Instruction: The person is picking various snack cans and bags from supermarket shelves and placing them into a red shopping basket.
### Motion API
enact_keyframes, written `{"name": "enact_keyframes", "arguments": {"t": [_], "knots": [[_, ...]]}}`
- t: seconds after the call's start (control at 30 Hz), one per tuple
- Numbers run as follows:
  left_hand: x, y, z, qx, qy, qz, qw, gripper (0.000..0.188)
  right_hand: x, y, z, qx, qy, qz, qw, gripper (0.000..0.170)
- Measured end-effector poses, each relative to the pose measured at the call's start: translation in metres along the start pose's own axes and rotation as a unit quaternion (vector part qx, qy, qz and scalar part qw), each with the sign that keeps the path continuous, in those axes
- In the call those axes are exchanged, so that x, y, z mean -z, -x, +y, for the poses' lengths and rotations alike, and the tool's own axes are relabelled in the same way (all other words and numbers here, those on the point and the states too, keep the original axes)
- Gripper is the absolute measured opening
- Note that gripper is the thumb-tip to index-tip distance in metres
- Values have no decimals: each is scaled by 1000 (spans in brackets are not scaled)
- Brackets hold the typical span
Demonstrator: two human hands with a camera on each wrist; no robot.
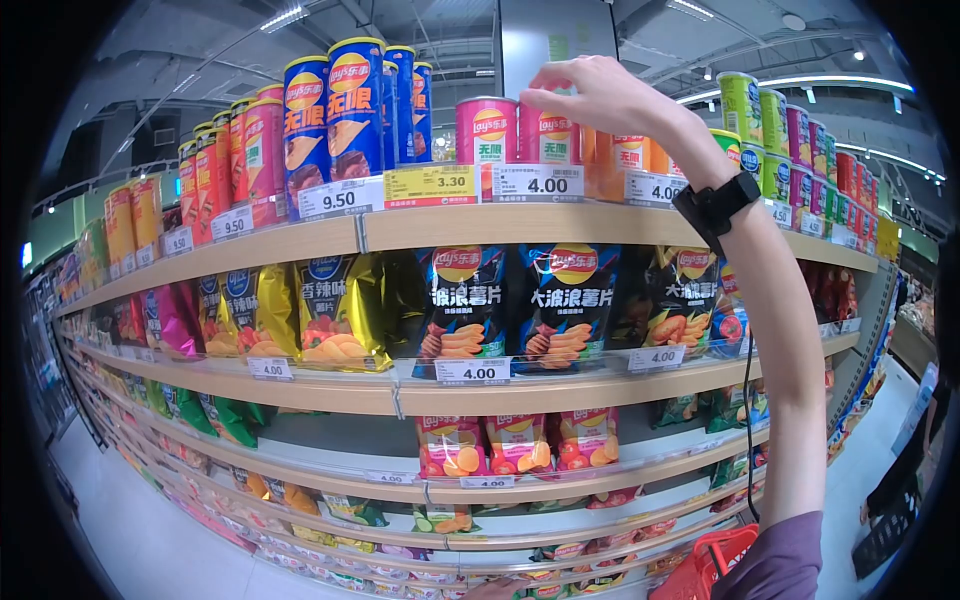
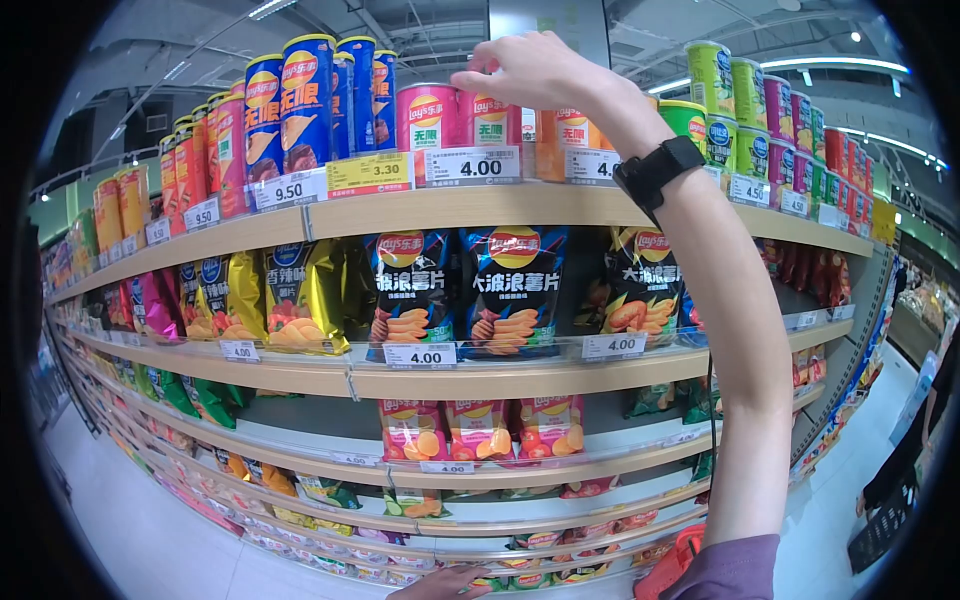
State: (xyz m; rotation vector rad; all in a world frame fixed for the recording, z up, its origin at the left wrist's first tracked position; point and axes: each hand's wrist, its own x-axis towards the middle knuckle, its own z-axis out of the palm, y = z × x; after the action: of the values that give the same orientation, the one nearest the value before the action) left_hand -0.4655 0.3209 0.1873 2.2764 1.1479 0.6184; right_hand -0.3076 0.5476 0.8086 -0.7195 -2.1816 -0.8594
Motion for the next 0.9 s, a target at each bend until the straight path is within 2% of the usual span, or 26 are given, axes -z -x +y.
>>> {"name": "enact_keyframes", "arguments": {"t": [0.07, 0.1, 0.17, 0.2, 0.27, 0.37, 0.57, 0.67, 0.77, 0.87, 0.9], "knots": [[-6, 0, -3, -20, -26, 17, 999, 21, -7, -7, -5, 25, -50, 10, 998, 55], [1, 0, 4, 2, -17, -2, 1000, 21, -10, -11, -9, 36, -75, 16, 996, 54], [19, -3, 24, 46, 0, -42, 998, 22, -11, -14, -23, 6, -113, -25, 993, 53], [11, -3, 16, 33, -3, -35, 999, 22, -11, -16, -30, -8, -132, -46, 990, 52], [-12, -3, -9, 6, -7, -19, 1000, 22, -16, -24, -32, 0, -110, -64, 992, 51], [9, -5, 17, 27, 2, -39, 999, 22, -23, -34, -31, 27, -100, -64, 993, 52], [4, 3, 18, 0, -39, 18, 999, 21, -22, -36, -39, 20, -83, -53, 995, 59], [18, 2, 32, 58, -4, -46, 997, 23, -21, -30, -51, 10, -72, -46, 996, 60], [30, 3, 47, 63, -25, -38, 997, 26, -20, -27, -56, 8, -72, -55, 996, 58], [36, 2, 63, 130, -8, -6, 992, 30, -17, -28, -52, 17, -80, -58, 995, 58], [31, 4, 57, 104, -18, -1, 994, 29, -16, -27, -51, 18, -86, -55, 995, 58]]}}
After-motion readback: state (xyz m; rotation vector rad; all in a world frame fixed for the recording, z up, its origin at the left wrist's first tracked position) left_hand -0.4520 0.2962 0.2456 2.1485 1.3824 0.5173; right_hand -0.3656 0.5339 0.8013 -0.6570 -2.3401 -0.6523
